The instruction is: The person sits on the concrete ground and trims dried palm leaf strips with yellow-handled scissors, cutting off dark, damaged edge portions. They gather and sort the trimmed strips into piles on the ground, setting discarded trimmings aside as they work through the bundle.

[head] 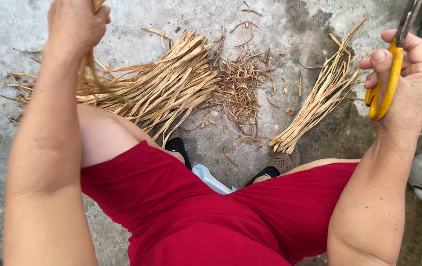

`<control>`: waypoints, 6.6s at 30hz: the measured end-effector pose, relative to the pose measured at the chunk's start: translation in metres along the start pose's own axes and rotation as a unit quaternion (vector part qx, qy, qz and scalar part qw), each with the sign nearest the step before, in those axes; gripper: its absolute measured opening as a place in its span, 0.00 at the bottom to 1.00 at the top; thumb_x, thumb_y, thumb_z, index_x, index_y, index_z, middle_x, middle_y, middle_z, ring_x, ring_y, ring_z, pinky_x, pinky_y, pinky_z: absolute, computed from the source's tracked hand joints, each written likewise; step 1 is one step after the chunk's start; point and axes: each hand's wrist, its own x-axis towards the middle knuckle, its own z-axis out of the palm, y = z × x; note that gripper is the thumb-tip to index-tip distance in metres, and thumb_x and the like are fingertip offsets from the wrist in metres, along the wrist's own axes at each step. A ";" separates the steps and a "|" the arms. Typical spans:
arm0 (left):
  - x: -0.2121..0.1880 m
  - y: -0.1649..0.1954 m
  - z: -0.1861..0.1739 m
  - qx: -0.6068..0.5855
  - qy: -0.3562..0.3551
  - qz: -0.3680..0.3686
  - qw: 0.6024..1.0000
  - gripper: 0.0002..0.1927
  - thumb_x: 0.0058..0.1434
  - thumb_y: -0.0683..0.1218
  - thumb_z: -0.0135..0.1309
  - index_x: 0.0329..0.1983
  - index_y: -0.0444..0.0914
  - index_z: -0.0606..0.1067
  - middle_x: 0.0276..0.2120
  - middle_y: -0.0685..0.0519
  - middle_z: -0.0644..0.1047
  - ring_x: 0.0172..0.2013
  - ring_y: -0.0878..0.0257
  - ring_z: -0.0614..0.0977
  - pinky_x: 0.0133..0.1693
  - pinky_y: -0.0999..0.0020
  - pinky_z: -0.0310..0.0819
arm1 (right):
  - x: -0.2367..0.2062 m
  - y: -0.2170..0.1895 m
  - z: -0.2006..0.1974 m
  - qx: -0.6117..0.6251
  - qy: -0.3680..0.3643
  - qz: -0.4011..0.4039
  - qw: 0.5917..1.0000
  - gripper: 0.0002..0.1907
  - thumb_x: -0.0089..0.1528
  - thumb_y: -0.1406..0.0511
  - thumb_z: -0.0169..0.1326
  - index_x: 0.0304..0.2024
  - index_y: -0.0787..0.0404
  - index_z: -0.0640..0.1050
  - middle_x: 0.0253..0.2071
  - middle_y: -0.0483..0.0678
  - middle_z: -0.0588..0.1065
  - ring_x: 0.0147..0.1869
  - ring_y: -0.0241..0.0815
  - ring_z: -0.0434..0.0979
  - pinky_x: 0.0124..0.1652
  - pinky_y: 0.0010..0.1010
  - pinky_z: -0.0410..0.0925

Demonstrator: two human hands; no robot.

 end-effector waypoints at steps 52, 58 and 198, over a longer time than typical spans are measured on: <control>-0.090 0.223 0.168 -0.674 -0.281 -0.223 0.645 0.13 0.65 0.41 0.60 0.52 0.32 0.77 0.42 0.48 0.83 0.40 0.62 0.85 0.43 0.67 0.83 | -0.061 0.041 0.074 -0.044 -0.059 0.001 0.997 0.43 0.60 0.59 0.68 0.72 0.60 0.63 0.60 0.49 0.73 0.61 0.38 0.72 0.61 0.32 0.68; -0.093 0.225 0.178 -0.671 -0.221 -0.206 0.677 0.10 0.65 0.40 0.60 0.48 0.33 0.77 0.39 0.50 0.82 0.38 0.63 0.85 0.41 0.68 0.84 | -0.066 0.041 0.088 -0.131 -0.059 -0.036 0.989 0.43 0.58 0.58 0.71 0.70 0.61 0.64 0.57 0.51 0.74 0.56 0.40 0.72 0.60 0.33 0.69; -0.093 0.196 0.166 -0.632 -0.311 -0.177 0.687 0.20 0.72 0.48 0.50 0.60 0.31 0.74 0.39 0.49 0.81 0.41 0.67 0.82 0.44 0.73 0.80 | -0.074 0.055 0.109 -0.134 -0.050 0.017 0.990 0.31 0.57 0.52 0.69 0.55 0.59 0.74 0.37 0.43 0.78 0.40 0.29 0.77 0.40 0.23 0.71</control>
